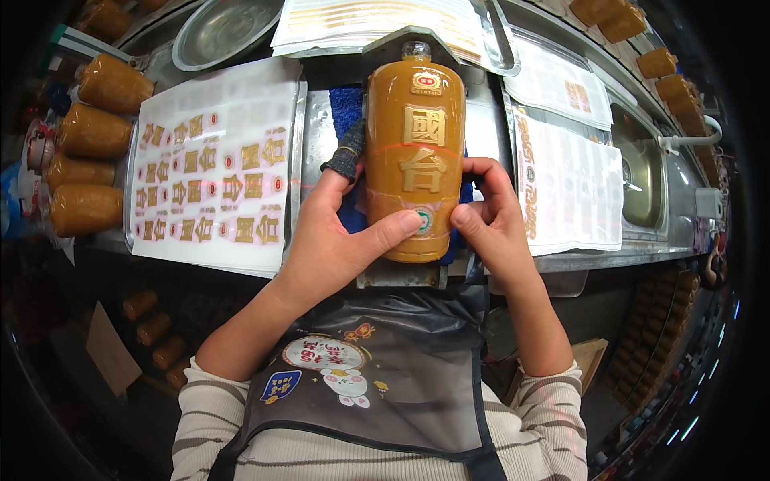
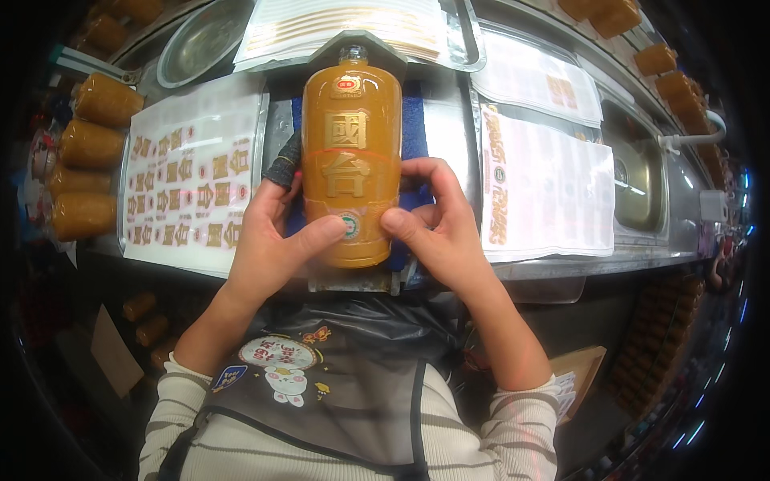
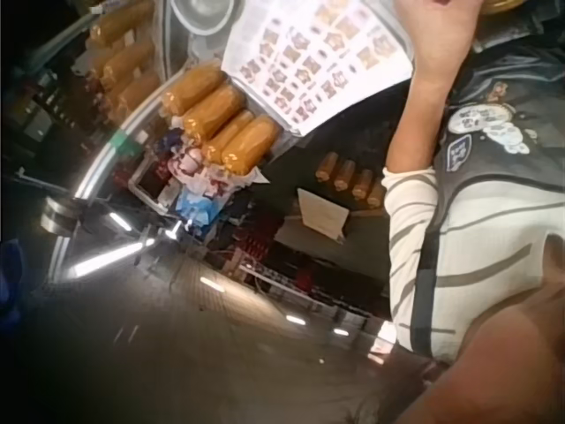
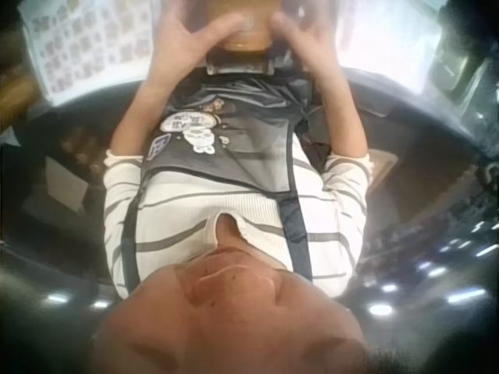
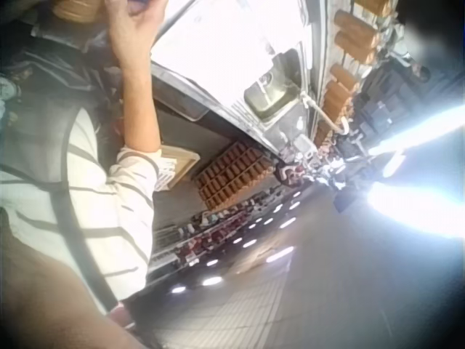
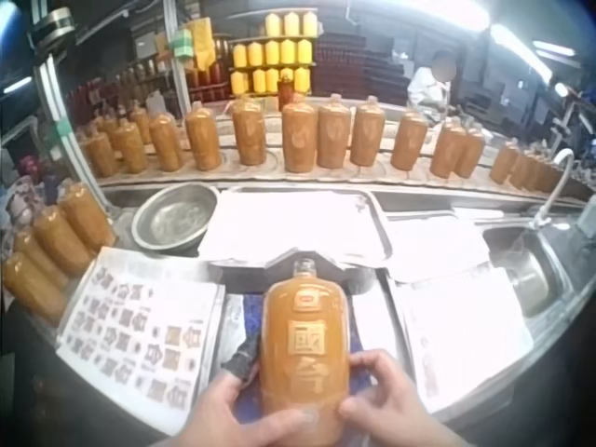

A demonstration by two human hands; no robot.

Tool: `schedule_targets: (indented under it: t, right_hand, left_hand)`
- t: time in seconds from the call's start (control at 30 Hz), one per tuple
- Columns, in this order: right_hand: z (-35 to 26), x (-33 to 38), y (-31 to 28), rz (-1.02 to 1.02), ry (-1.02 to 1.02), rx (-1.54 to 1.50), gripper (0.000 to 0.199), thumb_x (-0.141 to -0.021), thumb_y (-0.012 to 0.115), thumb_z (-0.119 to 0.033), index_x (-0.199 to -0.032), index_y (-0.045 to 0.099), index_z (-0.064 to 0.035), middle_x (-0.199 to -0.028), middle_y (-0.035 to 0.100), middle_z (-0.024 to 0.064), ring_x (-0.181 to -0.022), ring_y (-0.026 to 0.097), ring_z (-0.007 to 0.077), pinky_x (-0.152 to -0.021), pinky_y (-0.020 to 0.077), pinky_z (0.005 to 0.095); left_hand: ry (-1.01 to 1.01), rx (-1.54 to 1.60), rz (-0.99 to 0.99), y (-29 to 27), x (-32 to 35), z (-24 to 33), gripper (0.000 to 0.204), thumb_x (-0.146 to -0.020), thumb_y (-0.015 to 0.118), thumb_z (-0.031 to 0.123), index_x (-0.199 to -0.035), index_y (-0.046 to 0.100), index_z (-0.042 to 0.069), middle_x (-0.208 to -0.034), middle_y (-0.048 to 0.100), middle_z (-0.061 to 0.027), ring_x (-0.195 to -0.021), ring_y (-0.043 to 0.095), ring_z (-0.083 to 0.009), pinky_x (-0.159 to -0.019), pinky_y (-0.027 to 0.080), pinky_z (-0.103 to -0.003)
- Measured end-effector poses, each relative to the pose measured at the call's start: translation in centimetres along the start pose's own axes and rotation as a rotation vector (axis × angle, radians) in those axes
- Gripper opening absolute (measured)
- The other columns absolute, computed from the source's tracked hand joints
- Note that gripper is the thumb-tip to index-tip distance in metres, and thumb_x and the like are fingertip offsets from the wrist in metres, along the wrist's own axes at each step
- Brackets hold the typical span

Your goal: The person applies adhesive labels to amber-colored bottles on a production line. They pick up each bottle, smooth a label onto its surface, and place it back on the conveyor. The process is repeated for multiple bottles.

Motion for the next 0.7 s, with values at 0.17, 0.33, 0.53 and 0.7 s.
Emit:
schedule_targets:
  t: [0.17,0.33,0.53,0.7]
  right_hand:
    - [0.1,0.4,-0.8,-0.023,0.091,-0.035,0.038,-0.095,0.062,-0.006,-0.131,0.051,0.0004,-0.119,0.055,0.0067,-0.084,0.064,0.0067,-0.074,0.0509,0.0198]
    - [1.1,0.2,-1.4,0.071,0.019,0.159,0.026,-0.094,0.063,-0.005,-0.119,0.061,0.0007,-0.101,0.060,-0.0005,-0.079,0.058,0.0004,-0.068,0.0466,0.0163]
    - [1.9,-0.1,-1.5,0.081,0.066,0.024,0.020,-0.093,0.064,-0.004,-0.112,0.064,0.0003,-0.100,0.054,0.0009,-0.065,0.049,-0.0004,-0.058,0.0401,0.0167]
    - [0.6,1.0,-1.4,0.098,0.004,0.109,0.026,-0.092,0.065,-0.007,-0.118,0.065,-0.0024,-0.095,0.051,0.0006,-0.065,0.046,0.0029,-0.060,0.0391,0.0185]
  left_hand:
    - [-0.019,-0.123,0.083,0.3,-0.1,1.1,0.061,-0.078,0.086,0.023,-0.120,0.053,-0.006,-0.119,0.061,-0.0162,-0.112,0.058,-0.0184,-0.096,0.047,-0.033]
    - [-0.009,-0.422,0.147,0.5,0.1,1.1,0.054,-0.075,0.087,0.025,-0.107,0.055,-0.005,-0.108,0.063,-0.0186,-0.101,0.062,-0.0206,-0.088,0.050,-0.034]
    - [0.067,-0.264,0.190,1.2,-0.2,1.5,0.057,-0.074,0.087,0.028,-0.107,0.054,-0.005,-0.102,0.061,-0.0164,-0.092,0.061,-0.0222,-0.082,0.050,-0.035]
    - [-0.026,-0.449,0.137,1.1,0.1,1.7,0.057,-0.075,0.086,0.024,-0.110,0.052,-0.005,-0.112,0.060,-0.0188,-0.102,0.061,-0.0216,-0.089,0.049,-0.035]
Point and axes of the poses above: each hand's wrist, its own x-axis away from the middle knuckle, its own y-axis out of the palm, z = x × y, the point moved 6 cm from there along -x, towards the middle knuckle
